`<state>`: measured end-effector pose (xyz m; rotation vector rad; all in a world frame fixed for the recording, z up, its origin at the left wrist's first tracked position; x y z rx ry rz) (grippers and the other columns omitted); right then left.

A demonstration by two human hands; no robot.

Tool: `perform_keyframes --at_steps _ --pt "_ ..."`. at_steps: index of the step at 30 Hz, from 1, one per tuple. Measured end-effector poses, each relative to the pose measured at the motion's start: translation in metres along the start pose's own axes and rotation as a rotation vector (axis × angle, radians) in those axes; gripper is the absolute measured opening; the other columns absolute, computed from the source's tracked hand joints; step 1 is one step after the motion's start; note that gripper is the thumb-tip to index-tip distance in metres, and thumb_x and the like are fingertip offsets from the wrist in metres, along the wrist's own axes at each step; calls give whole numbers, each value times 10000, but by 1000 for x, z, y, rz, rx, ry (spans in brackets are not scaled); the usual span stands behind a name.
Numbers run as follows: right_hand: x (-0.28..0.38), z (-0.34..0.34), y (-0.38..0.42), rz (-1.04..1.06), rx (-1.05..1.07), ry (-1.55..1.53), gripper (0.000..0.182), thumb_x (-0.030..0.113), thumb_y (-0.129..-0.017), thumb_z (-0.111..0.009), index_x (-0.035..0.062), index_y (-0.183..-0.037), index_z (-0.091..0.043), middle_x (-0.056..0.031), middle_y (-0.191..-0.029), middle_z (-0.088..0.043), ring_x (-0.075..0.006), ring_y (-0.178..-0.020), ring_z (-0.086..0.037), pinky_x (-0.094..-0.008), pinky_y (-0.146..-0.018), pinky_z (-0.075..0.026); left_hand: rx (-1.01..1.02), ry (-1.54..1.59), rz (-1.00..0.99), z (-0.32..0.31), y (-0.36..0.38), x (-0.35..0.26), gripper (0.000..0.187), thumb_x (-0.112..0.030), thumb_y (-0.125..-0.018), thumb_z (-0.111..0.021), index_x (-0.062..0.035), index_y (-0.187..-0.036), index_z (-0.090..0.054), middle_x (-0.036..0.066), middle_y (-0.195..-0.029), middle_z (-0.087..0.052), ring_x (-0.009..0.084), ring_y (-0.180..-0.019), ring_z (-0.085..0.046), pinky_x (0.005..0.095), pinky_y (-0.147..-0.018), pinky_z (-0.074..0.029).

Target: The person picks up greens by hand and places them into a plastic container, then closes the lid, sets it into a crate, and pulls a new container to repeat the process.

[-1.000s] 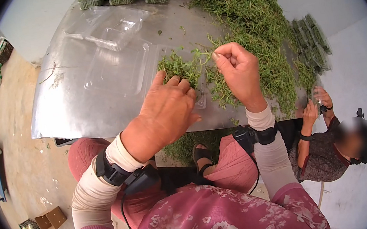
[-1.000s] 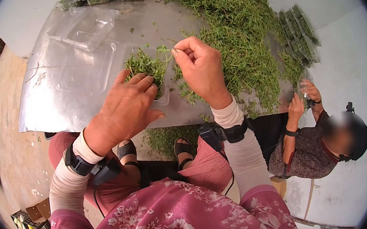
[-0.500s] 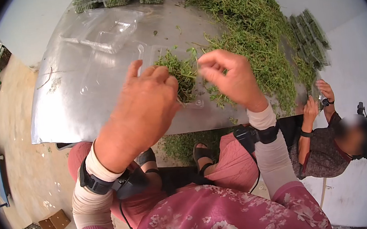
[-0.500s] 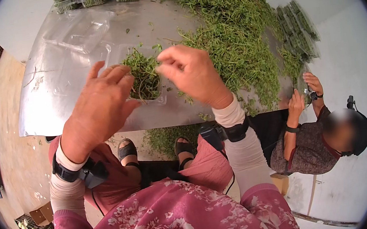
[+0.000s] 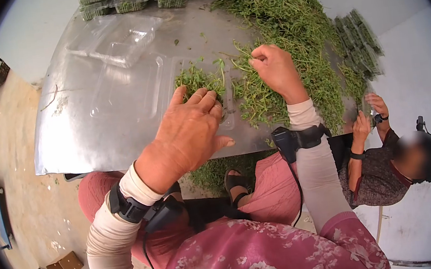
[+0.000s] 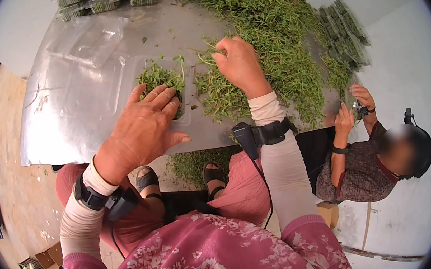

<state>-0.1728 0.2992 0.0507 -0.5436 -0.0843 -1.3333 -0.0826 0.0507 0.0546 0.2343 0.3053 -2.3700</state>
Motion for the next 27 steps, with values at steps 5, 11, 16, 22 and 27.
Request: perform_keyframes --at_steps 5,11,16,22,27 --pt "4 -12 2 -72 100 247 342 211 -851 -723 47 -1146 -667 -164 -1112 -646 -344 -998 -643 -471 -893 -458 -16 -23 9 -5 -2 0 626 -419 -825 -732 24 -1249 -607 159 -1371 -558 305 -1350 -471 489 -1153 -299" --pt "0 -24 0 -105 181 285 258 183 -837 -728 90 -1072 -673 -140 -1021 -659 -346 -1040 -625 -558 -917 -365 2 -18 20 -3 -4 -1 577 -334 -813 -753 20 -1245 -606 152 -1355 -566 302 -1340 -479 489 -1151 -303" --pt "-1 -13 -3 -101 92 214 157 93 -805 -701 90 -962 -688 -140 -828 -674 -336 -883 -672 -506 -872 -430 -23 -55 -1 -7 -2 -1 574 -301 -807 -759 9 -1261 -595 146 -1369 -555 298 -1346 -470 501 -1149 -305" --pt "5 17 -1 -83 -55 -437 134 52 -858 -685 -19 -969 -661 -55 -804 -680 -103 -677 -605 -251 -616 -485 -120 -33 -27 -7 2 -1 583 -288 -792 -773 6 -1262 -592 147 -1382 -545 299 -1351 -464 508 -1150 -308" --pt "18 28 6 -184 -30 -767 150 53 -893 -669 -36 -1010 -639 30 -797 -613 -30 -702 -520 -193 -617 -417 -150 14 -38 8 5 1 602 -282 -783 -784 10 -1271 -584 158 -1389 -540 310 -1348 -467 502 -1155 -305"
Point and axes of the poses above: each hand's wrist, its own y-axis away from the middle knuckle, its own z-axis out of the back of the hand, x = y × z, the point moved 2 cm from there along -y, towards the middle knuckle
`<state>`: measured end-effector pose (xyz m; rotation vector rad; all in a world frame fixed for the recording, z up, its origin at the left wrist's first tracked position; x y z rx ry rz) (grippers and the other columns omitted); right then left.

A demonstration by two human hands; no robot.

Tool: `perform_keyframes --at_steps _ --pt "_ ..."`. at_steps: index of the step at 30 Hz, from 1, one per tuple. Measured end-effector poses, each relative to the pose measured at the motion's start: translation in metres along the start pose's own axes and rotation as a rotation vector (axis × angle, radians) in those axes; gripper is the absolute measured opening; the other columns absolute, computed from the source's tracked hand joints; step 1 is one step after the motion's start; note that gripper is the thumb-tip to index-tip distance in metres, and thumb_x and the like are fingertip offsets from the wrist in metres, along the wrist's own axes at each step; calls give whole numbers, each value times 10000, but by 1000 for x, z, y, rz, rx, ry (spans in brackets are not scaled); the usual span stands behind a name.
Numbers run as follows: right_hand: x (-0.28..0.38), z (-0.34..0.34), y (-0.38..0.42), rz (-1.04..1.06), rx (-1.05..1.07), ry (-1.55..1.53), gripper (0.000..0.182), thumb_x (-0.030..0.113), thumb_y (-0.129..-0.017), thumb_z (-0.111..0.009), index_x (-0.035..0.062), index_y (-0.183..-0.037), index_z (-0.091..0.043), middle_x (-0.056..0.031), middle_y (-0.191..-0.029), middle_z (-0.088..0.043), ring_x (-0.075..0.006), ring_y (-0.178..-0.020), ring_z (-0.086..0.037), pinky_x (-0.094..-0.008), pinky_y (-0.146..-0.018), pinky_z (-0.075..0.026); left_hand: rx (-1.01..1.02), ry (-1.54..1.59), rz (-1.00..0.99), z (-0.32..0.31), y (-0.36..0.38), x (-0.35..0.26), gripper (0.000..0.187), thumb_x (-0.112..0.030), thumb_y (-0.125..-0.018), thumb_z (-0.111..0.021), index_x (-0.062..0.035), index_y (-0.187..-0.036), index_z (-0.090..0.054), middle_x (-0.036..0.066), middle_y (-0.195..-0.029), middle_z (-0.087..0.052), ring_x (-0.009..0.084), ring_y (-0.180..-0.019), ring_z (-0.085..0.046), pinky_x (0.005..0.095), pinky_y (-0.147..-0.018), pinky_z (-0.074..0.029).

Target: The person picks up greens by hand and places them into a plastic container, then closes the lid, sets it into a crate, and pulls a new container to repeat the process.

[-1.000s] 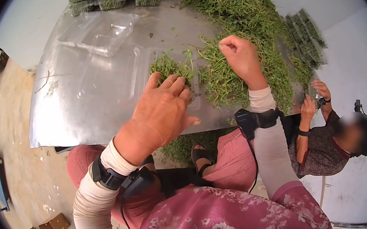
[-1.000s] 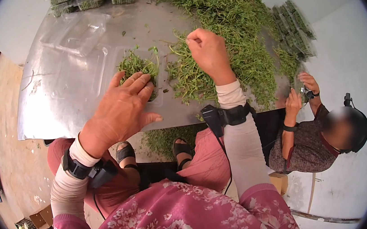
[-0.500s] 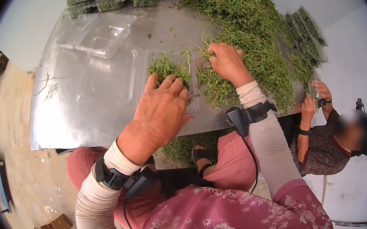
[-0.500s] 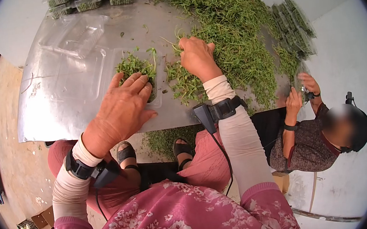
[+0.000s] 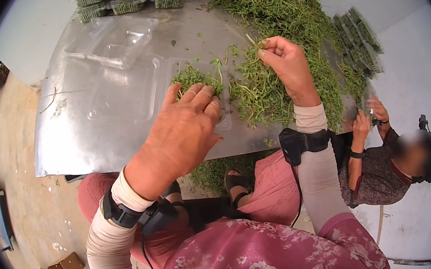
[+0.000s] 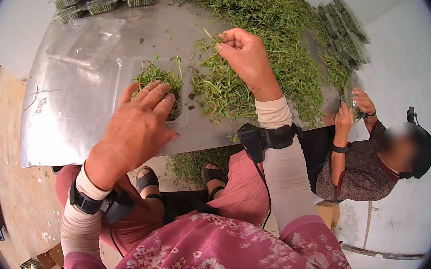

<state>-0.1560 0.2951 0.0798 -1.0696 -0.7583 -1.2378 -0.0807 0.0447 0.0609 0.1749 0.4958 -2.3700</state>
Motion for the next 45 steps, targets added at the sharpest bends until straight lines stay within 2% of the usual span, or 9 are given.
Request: perform_keyframes --at_steps 9,21,24,27,30,31,34,39,45 --pt "2 -1 5 -63 48 2 174 55 -893 -681 -37 -1032 -630 35 -804 -609 -21 -700 -511 -191 -612 -401 14 10 58 18 0 7 551 -238 -783 -777 21 -1230 -587 173 -1334 -567 331 -1301 -498 496 -1137 -327" --pt "25 -24 13 -85 36 -466 237 56 -911 -661 -24 -1128 -607 -62 -935 -669 -92 -764 -585 -238 -695 -479 -150 -54 151 40 9 32 457 -155 -804 -758 50 -1185 -611 208 -1294 -598 359 -1272 -516 453 -1117 -354" --pt "36 -45 22 -47 63 -548 240 69 -926 -655 -31 -1135 -593 -87 -958 -671 -108 -795 -600 -245 -707 -490 -210 -70 138 40 12 39 313 -180 -819 -742 15 -1038 -631 155 -1206 -618 310 -1223 -541 464 -1094 -358" --pt "38 -64 31 -62 137 -500 274 94 -952 -633 -18 -1197 -587 -92 -1035 -665 -113 -847 -597 -243 -763 -500 -180 -73 154 45 13 41 304 -168 -817 -742 13 -1035 -632 153 -1207 -619 310 -1217 -546 456 -1089 -364" --pt "35 -81 40 -52 204 -160 315 85 -938 -643 -83 -1194 -567 -124 -1015 -677 -166 -893 -641 -262 -804 -512 -216 -104 152 43 16 46 286 -154 -819 -737 10 -1029 -634 146 -1190 -623 310 -1201 -555 447 -1079 -373" --pt "28 -79 40 83 158 5 279 75 -922 -646 -76 -1154 -609 -122 -988 -692 -178 -912 -651 -283 -825 -513 -209 -104 159 44 16 47 280 -147 -819 -734 11 -1027 -633 145 -1187 -624 311 -1197 -557 445 -1074 -376" --pt "30 -66 38 96 115 222 195 75 -896 -659 -51 -1045 -663 -110 -925 -703 -158 -872 -650 -296 -792 -514 -190 -98 173 48 18 49 261 -126 -819 -727 11 -1019 -631 142 -1167 -627 312 -1181 -564 439 -1062 -385" --pt "36 -57 39 140 223 261 160 71 -862 -686 -17 -995 -686 -85 -869 -700 -129 -808 -643 -286 -746 -507 -290 -100 113 46 18 49 214 -101 -810 -712 2 -979 -631 131 -1060 -638 305 -1120 -582 426 -1027 -406" --pt "50 -54 47 207 441 320 168 75 -824 -715 3 -975 -694 -78 -868 -671 -155 -743 -623 -301 -706 -498 -194 -19 125 46 10 39 284 -31 -769 -718 5 -1043 -656 127 -1055 -663 336 -1073 -584 414 -998 -429"
Point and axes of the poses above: each hand's wrist, its own y-axis away from the middle knuckle, its own z-axis out of the back of the hand, x = y × z, the point moved 2 cm from there along -y, towards the middle knuckle
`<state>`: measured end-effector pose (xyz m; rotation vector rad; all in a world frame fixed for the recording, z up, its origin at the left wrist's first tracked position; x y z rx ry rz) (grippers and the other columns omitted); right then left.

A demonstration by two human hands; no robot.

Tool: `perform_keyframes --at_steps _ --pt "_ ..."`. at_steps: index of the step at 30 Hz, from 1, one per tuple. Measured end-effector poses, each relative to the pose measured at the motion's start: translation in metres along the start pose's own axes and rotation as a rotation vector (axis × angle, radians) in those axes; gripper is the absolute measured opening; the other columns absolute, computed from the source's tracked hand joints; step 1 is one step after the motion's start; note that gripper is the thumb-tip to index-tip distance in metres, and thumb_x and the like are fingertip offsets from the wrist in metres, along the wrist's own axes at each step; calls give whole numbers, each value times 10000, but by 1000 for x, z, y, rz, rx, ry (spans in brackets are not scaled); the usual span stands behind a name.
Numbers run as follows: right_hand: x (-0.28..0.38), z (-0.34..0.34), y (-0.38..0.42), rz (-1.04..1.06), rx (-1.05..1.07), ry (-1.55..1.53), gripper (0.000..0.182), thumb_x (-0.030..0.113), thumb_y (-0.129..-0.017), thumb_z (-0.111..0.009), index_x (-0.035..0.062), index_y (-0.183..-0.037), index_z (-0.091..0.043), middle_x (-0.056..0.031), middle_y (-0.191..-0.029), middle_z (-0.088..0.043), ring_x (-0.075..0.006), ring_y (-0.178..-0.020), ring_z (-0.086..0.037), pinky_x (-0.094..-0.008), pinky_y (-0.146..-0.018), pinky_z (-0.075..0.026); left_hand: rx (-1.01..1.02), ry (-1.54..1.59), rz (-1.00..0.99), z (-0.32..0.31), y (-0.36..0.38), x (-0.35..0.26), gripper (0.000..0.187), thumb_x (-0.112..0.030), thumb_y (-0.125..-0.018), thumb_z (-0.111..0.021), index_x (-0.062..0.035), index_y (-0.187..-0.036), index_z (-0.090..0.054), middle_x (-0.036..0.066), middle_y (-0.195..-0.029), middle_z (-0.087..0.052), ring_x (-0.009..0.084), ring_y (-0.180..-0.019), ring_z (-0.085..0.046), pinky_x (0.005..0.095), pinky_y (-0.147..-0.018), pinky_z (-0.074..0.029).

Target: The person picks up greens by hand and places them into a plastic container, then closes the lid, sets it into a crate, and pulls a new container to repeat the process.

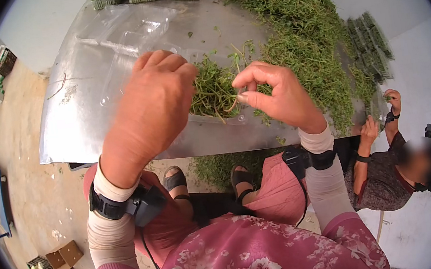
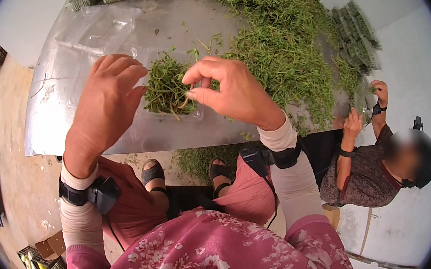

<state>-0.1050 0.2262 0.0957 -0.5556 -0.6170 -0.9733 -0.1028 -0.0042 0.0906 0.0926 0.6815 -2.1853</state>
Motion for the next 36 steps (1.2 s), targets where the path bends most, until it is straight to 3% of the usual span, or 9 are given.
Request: perform_keyframes --at_steps 5,10,13,19,24,30,36 --pt "1 -5 2 63 130 92 172 81 -800 -728 11 -955 -703 -90 -850 -642 -195 -722 -602 -334 -672 -484 9 -40 -86 -22 -1 -11 187 -56 -788 -681 -21 -972 -674 106 -1004 -665 314 -1059 -582 421 -993 -419" --pt "-7 -8 1 134 115 89 126 70 -835 -698 15 -948 -709 -87 -808 -648 -189 -703 -597 -319 -646 -476 45 -93 -86 -34 4 -12 65 -58 -797 -646 -33 -855 -660 91 -876 -625 296 -969 -574 424 -996 -408" --pt "-8 -1 1 85 29 -75 101 70 -878 -676 17 -956 -711 -41 -788 -650 -131 -681 -580 -288 -625 -467 -5 -74 -80 -35 1 -9 9 -41 -784 -640 -41 -793 -638 86 -796 -586 288 -903 -560 423 -989 -408" --pt "-12 9 2 -183 51 -410 116 82 -940 -645 1 -996 -706 31 -821 -628 -30 -715 -530 -219 -629 -449 -73 -60 -63 -38 -2 -8 22 -19 -770 -635 -40 -774 -629 92 -749 -558 289 -846 -544 422 -981 -408" --pt "-15 11 0 -132 -21 -584 136 90 -948 -641 -6 -1029 -694 15 -848 -642 -46 -730 -542 -205 -659 -458 -138 -65 -8 -32 -3 -9 45 -15 -749 -614 -59 -758 -607 87 -770 -559 293 -877 -558 485 -1029 -390" --pt "-19 12 -1 -75 -50 -718 142 96 -958 -632 -9 -1038 -686 -14 -878 -658 -62 -735 -565 -214 -680 -476 -290 -104 47 -30 -3 -8 67 -29 -759 -627 -65 -792 -582 93 -756 -539 302 -821 -555 476 -989 -407" --pt "-30 12 -3 -35 -42 -1037 162 114 -982 -616 -12 -1077 -655 -56 -949 -677 -90 -779 -585 -240 -729 -493 -243 -143 78 -38 0 -11 69 -35 -760 -615 -71 -807 -580 88 -776 -548 296 -823 -557 504 -1010 -394"
Point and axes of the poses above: each hand's wrist, its own y-axis away from the middle knuckle, its own z-axis out of the back of the hand, x = y × z, the point moved 2 cm from there along -y, towards the middle knuckle
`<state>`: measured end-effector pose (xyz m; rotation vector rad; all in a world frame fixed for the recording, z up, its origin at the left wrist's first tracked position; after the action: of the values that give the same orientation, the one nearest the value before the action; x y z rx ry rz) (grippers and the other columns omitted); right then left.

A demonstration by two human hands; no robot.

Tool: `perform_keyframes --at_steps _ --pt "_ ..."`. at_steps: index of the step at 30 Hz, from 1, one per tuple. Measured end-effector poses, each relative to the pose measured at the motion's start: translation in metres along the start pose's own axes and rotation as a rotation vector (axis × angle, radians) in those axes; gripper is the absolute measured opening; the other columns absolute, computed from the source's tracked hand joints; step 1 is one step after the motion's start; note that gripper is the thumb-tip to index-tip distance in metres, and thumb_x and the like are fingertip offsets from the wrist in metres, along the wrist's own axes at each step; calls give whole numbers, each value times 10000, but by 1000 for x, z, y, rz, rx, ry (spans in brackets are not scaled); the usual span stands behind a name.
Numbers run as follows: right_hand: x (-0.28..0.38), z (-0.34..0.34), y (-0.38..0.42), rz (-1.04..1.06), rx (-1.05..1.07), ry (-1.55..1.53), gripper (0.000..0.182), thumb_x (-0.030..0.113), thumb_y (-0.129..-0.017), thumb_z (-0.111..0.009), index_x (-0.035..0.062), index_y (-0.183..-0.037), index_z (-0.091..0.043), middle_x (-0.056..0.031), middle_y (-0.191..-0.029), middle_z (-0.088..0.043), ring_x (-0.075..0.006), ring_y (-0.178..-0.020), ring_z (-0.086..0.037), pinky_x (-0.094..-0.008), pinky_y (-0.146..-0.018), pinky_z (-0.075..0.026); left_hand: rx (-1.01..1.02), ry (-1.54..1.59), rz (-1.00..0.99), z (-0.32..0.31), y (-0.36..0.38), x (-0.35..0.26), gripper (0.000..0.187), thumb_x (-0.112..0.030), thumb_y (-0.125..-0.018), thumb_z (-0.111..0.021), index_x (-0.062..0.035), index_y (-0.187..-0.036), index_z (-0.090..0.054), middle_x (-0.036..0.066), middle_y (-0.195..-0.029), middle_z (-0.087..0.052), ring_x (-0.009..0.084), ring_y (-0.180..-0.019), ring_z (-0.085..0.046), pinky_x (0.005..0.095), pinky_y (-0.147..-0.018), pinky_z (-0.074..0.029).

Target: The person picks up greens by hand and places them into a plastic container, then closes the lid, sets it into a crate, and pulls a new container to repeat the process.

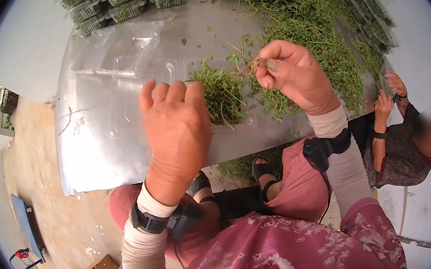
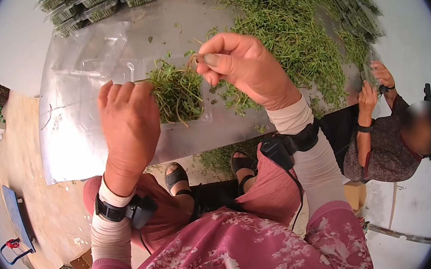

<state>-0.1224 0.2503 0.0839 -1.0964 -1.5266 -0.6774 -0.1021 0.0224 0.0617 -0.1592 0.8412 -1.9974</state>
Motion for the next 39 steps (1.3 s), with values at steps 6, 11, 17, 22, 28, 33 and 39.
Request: perform_keyframes --at_steps 6,11,17,22,28,33,39 --pt "0 8 -1 28 -69 -30 176 117 -989 -608 -9 -1108 -640 -74 -985 -684 -115 -807 -602 -265 -769 -512 121 -40 -3 -6 3 -8 122 -46 -727 -617 -85 -843 -611 82 -803 -562 293 -878 -555 547 -1080 -333" --pt "0 1 -2 172 -193 130 166 105 -982 -616 -17 -1090 -648 -78 -971 -698 -111 -837 -628 -263 -763 -521 219 -10 -33 1 3 -11 98 -85 -795 -669 -81 -893 -659 91 -826 -582 304 -910 -565 548 -1066 -342" --pt "-4 -13 -3 215 -227 713 110 76 -932 -657 2 -1004 -693 -57 -898 -717 -117 -834 -650 -277 -763 -518 199 294 20 30 -8 3 185 -44 -815 -700 -31 -999 -685 120 -918 -644 324 -941 -581 462 -997 -393" --pt "-8 -18 -5 138 -115 1003 111 87 -873 -697 4 -946 -700 -96 -866 -700 -176 -783 -657 -302 -730 -511 65 139 52 34 -9 25 161 -11 -793 -657 -41 -950 -678 109 -859 -631 324 -893 -578 439 -921 -421" --pt "-13 -19 -5 188 -121 1082 111 93 -854 -698 26 -942 -687 -89 -847 -679 -234 -756 -652 -340 -711 -499 198 133 -14 29 -9 14 27 -64 -814 -631 -65 -796 -652 84 -823 -612 301 -906 -581 449 -963 -419" --pt "-26 -29 -3 387 -49 1393 118 113 -811 -716 99 -919 -672 -64 -866 -650 -281 -838 -619 -398 -807 -404 291 101 -111 16 -4 -2 52 -36 -810 -644 -67 -836 -677 63 -840 -625 285 -965 -567 473 -1030 -373" --pt "-43 -38 -7 384 -65 1501 43 99 -833 -674 103 -843 -632 -65 -797 -589 -275 -831 -595 -416 -802 -363 397 131 -187 7 5 -15 78 -59 -789 -610 -85 -768 -681 48 -830 -639 283 -1061 -566 581 -1112 -304"
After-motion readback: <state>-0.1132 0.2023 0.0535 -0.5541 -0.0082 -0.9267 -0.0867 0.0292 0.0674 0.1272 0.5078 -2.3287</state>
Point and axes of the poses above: each hand's wrist, its own y-axis away from the middle knuckle, its own z-axis out of the back of the hand, x = y × z, the point moved 2 cm from there along -y, towards the middle knuckle
